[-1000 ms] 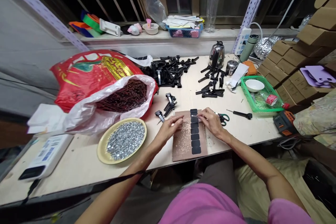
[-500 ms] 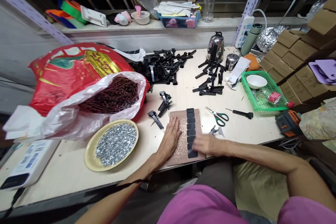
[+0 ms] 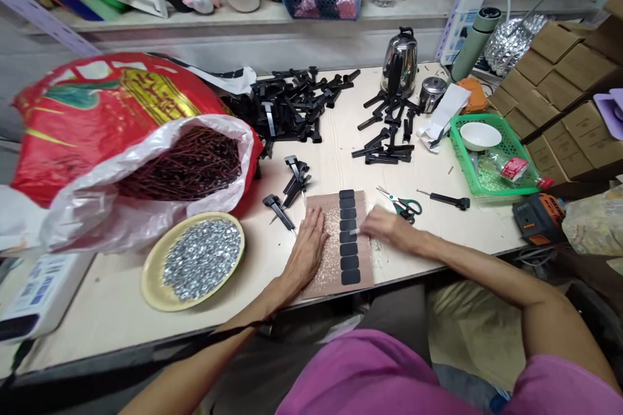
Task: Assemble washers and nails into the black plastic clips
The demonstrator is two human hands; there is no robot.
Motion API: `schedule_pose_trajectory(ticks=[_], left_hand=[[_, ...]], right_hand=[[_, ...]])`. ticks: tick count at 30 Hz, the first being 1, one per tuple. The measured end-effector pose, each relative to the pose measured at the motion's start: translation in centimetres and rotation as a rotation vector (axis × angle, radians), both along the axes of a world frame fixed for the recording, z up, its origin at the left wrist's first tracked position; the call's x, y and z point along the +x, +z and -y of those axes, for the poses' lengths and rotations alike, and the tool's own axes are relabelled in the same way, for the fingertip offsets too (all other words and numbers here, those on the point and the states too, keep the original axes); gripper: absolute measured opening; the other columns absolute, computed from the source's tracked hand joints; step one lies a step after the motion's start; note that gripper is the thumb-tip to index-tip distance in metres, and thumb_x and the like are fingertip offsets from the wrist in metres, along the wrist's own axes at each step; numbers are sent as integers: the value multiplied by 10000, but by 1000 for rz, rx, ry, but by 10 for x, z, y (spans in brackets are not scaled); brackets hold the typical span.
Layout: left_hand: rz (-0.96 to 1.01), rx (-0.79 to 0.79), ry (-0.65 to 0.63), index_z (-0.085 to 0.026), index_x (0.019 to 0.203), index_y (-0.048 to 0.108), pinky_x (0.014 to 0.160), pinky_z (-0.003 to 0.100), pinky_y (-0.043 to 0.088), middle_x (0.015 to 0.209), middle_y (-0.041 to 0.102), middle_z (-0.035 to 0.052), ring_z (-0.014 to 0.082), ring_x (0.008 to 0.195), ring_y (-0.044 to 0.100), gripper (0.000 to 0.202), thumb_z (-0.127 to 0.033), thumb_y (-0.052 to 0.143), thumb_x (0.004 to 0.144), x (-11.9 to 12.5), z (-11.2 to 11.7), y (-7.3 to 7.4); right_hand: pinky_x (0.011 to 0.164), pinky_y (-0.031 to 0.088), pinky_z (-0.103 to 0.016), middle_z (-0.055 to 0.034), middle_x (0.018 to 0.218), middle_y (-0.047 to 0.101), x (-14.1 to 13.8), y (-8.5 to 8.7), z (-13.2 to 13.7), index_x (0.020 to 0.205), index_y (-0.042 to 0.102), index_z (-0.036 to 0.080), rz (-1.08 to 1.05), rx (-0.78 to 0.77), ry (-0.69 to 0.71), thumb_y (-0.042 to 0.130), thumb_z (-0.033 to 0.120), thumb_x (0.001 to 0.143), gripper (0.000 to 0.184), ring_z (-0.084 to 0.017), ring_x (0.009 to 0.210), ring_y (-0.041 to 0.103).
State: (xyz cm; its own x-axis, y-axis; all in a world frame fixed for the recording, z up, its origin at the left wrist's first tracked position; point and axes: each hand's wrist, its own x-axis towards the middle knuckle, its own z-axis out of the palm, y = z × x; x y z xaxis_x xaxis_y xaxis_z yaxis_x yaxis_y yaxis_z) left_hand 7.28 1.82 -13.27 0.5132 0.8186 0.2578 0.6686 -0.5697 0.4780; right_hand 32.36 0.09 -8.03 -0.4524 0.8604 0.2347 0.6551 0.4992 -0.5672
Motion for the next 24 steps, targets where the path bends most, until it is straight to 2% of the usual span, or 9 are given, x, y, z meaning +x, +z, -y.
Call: schedule_pose_trajectory(ticks=[3, 7, 12, 18, 21, 24], left_hand=[[-6, -5, 8, -165, 1447, 264, 1110, 553, 276, 1492, 346, 199, 278, 1415, 230, 500, -325, 259, 974, 1, 0, -1], [-8, 9, 16, -170, 1439, 282, 1104, 550, 289, 1482, 364, 198, 275, 1411, 248, 497, -342, 248, 974, 2, -1, -2], [0, 14, 15, -150, 1430, 298, 1102, 537, 296, 1482, 362, 201, 275, 1414, 240, 500, -346, 250, 973, 3, -2, -2], [-6, -7, -2, -139, 1383, 389, 1114, 505, 289, 1454, 418, 174, 252, 1387, 317, 471, -320, 263, 966, -3, -4, 7], [-14, 37, 22, -167, 1299, 498, 1112, 505, 289, 1422, 468, 142, 252, 1375, 339, 420, -270, 281, 955, -17, -12, 17], [-82, 155, 49, -223, 1102, 634, 1106, 536, 269, 1343, 548, 87, 268, 1359, 350, 371, -201, 304, 933, -34, -29, 32]], right_hand=[[722, 481, -334, -62, 847, 611, 10, 10, -17, 908, 670, 166, -15, 21, 100, 433, 279, 962, 268, -174, 815, 522], [734, 481, -333, -62, 853, 599, 11, 16, -31, 923, 664, 166, -10, 19, 98, 435, 273, 959, 255, -178, 827, 521], [738, 476, -333, -59, 857, 596, 4, 16, -25, 912, 666, 178, 24, 24, 76, 427, 276, 961, 264, -182, 835, 525], [705, 477, -340, -85, 852, 598, 0, 26, -22, 915, 663, 145, 7, 105, 93, 390, 270, 970, 305, -196, 822, 529], [691, 475, -336, -86, 830, 602, -10, 38, -8, 890, 663, 138, -5, 107, 113, 390, 266, 970, 312, -193, 800, 534], [649, 457, -288, -65, 813, 605, -32, 55, 31, 891, 654, 149, 0, 70, 246, 419, 241, 964, 263, -165, 760, 533]])
